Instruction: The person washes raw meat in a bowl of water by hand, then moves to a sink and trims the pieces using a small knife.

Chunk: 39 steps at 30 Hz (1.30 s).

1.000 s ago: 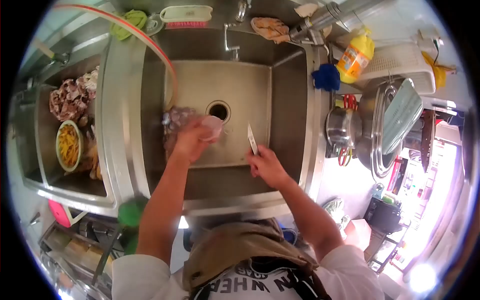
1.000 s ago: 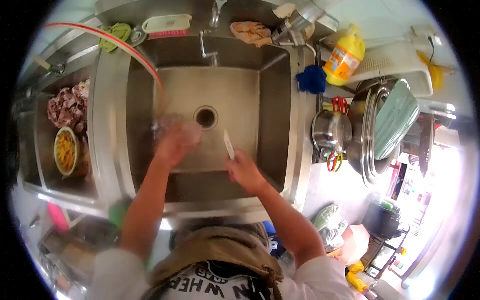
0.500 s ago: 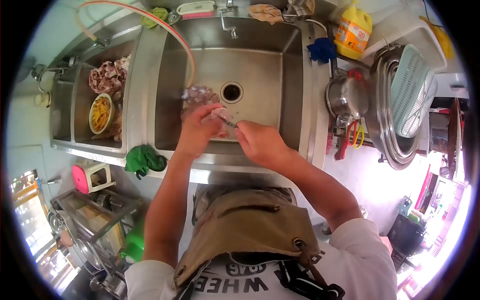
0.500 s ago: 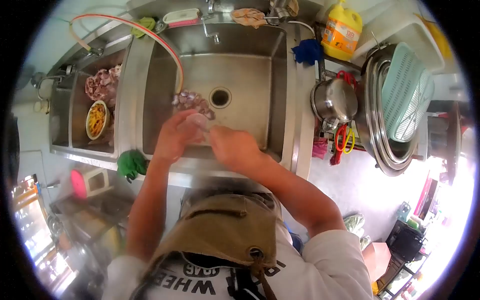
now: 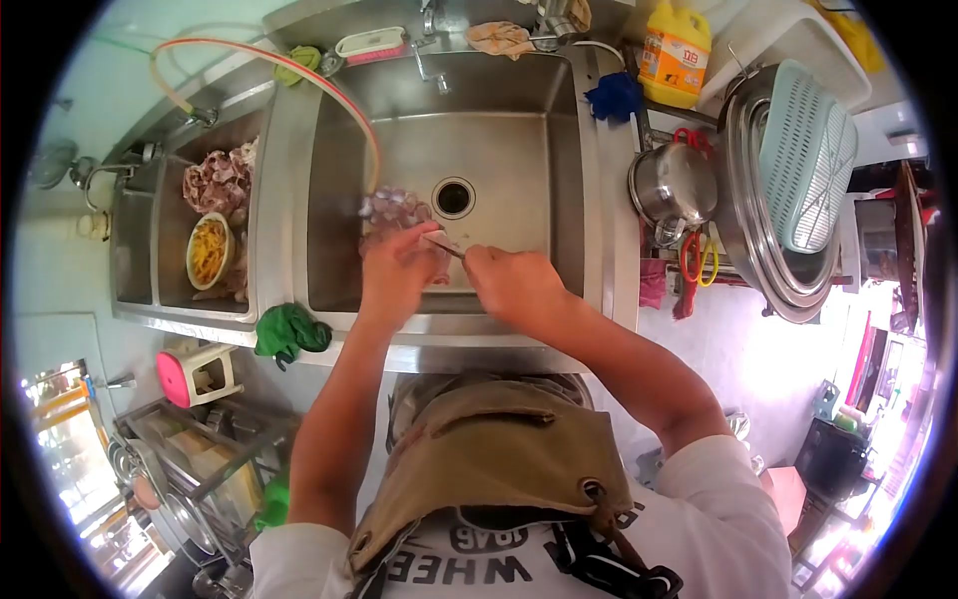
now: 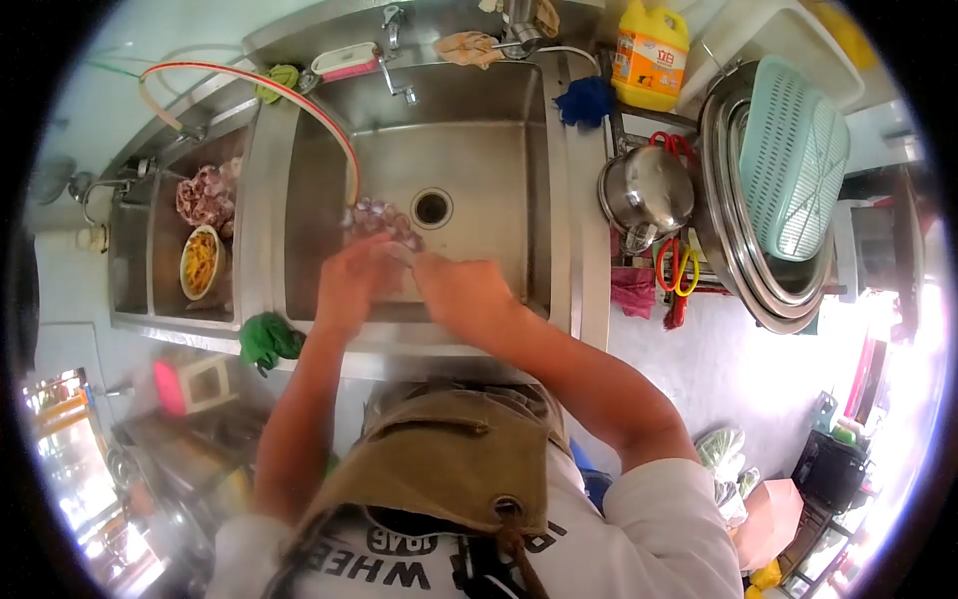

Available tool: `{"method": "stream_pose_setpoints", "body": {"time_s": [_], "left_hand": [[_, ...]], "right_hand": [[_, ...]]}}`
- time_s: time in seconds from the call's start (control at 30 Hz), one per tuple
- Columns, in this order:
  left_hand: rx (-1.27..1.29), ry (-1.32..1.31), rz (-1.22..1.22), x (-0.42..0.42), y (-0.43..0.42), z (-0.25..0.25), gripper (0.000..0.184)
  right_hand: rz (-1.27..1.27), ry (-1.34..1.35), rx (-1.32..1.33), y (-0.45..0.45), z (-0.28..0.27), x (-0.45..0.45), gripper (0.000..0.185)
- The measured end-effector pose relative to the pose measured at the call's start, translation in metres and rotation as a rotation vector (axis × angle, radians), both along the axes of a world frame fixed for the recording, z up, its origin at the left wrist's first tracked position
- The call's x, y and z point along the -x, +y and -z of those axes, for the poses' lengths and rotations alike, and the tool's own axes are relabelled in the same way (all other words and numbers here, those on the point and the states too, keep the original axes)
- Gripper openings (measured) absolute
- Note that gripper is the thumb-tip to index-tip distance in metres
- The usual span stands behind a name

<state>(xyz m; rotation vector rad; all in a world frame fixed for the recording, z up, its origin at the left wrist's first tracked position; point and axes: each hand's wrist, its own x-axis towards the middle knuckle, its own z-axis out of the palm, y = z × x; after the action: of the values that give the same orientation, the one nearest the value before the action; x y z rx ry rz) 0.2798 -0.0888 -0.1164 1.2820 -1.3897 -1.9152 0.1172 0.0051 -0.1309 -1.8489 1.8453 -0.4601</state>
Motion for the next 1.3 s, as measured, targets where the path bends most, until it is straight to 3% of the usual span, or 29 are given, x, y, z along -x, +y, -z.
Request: {"method": "stream_pose_setpoints", "body": {"time_s": [0.07,0.27,0.47,0.57,0.83,0.97,1.1,1.17,1.3], "left_hand": [[0.071,-0.048,0.022,-0.001,0.000,0.004,0.038],[0.142,-0.036,-0.008,-0.006,-0.010,0.023,0.039],[0.157,-0.063,-0.037,-0.001,-0.013,0.010,0.039],[0.183,-0.050,-0.040,-0.004,-0.018,0.013,0.039],[0.203,-0.022,-0.037,-0.001,-0.016,0.016,0.038],[0.230,-0.052,-0.020,0.008,-0.016,-0.004,0.037],[0.131,-0.103,0.039,-0.005,-0.020,-0.006,0.038],[0.025,0.004,-0.015,-0.003,-0.016,-0.014,0.040],[0.074,0.124,-0.051,0.000,-0.008,-0.035,0.036]], "right_hand": [[0.047,-0.011,0.076,0.000,0.007,0.002,0.012],[-0.018,0.015,-0.045,-0.015,-0.002,0.007,0.016],[-0.007,-0.007,-0.043,-0.023,-0.006,0.001,0.016],[0.037,-0.087,0.073,-0.023,-0.003,-0.001,0.009],[0.050,-0.122,0.139,-0.020,-0.003,-0.005,0.010],[0.125,0.052,0.048,-0.022,0.019,0.016,0.010],[0.340,-0.380,0.144,-0.016,0.000,0.011,0.013],[0.383,-0.652,0.185,-0.011,0.007,0.008,0.015],[0.339,-0.831,0.042,-0.012,-0.016,0.004,0.016]]}}
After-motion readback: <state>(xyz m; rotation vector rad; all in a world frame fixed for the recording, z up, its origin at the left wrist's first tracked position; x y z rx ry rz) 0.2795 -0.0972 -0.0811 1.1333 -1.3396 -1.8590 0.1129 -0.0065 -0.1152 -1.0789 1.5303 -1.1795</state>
